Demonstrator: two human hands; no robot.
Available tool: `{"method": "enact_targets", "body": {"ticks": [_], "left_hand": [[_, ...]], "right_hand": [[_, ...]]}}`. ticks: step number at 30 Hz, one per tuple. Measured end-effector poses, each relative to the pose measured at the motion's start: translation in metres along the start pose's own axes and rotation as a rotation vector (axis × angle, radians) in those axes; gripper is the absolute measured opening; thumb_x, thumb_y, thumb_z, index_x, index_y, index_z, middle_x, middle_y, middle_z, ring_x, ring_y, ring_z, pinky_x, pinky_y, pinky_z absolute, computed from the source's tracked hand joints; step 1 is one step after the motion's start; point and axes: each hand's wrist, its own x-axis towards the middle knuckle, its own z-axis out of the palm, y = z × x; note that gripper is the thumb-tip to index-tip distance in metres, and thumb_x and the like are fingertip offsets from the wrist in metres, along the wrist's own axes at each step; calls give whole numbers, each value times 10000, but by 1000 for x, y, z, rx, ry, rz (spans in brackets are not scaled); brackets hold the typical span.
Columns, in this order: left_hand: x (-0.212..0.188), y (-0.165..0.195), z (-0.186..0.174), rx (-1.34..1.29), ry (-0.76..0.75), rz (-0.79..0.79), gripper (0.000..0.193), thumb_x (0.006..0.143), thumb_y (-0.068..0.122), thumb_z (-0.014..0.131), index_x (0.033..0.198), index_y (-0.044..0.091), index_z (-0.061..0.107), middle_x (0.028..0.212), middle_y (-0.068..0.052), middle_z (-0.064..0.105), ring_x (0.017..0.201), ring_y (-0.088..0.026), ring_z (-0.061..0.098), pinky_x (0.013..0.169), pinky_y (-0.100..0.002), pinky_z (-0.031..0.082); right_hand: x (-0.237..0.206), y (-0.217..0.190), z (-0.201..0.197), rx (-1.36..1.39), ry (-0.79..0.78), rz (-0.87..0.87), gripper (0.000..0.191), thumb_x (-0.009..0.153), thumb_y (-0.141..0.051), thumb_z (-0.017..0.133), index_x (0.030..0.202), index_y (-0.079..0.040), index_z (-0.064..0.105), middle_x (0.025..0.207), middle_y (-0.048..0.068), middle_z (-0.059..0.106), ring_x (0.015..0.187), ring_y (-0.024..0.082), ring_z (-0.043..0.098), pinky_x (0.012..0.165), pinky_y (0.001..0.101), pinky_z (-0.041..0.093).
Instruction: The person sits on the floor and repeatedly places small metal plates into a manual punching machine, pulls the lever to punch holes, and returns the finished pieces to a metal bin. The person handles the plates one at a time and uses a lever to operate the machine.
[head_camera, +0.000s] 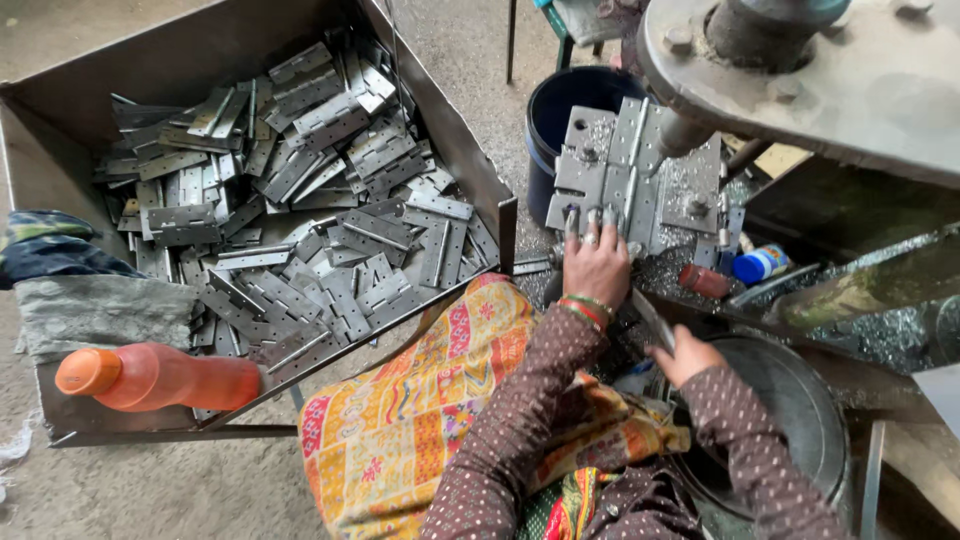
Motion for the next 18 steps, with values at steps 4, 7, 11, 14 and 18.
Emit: {"method": "enact_targets", "body": {"ticks": [4, 7, 11, 14, 18], "left_hand": [[23, 1, 20, 6, -35, -32, 232, 952, 165, 564, 1077, 59, 728, 1268, -135, 664, 1297, -320, 595, 1113, -574, 404], [33, 0, 25, -7, -43, -55, 264, 955, 162, 562, 1130, 42, 720, 1252, -131, 663, 1303, -318, 593, 1120, -572, 410], [31, -1, 21, -40, -120, -62, 254, 969, 151, 548, 1132, 47, 712, 1258, -125, 653, 1324, -316, 585, 1120, -566, 416], [25, -3, 18, -10, -104, -23, 328, 937, 140, 527, 1194, 24, 694, 1307, -144, 630, 1271, -315, 589, 1105, -583, 398], [25, -5, 17, -34, -172, -17, 306, 944, 136, 517, 1175, 48, 697, 1337, -136, 608, 1353, -325, 552, 1137, -574, 370]], "right_hand": [[-2, 1, -7, -4, 4, -27, 581, 850, -553, 693, 1111, -46, 584, 909, 271, 742, 868, 464, 714, 792, 550, 570], [-10, -1, 21, 99, 63, -16, 582, 859, -525, 680, 1174, -47, 577, 951, 281, 727, 874, 479, 704, 786, 557, 564], [-18, -7, 57, 141, 239, -68, 593, 871, -487, 662, 1259, -49, 567, 1006, 295, 707, 881, 499, 692, 779, 566, 555], [-17, -12, 51, 214, 165, -81, 611, 857, -490, 682, 1231, -20, 566, 1020, 294, 706, 907, 499, 689, 781, 557, 563], [-5, -6, 20, 88, -24, 65, 672, 800, -535, 733, 1232, -49, 567, 1019, 273, 721, 967, 455, 701, 860, 534, 553]]}}
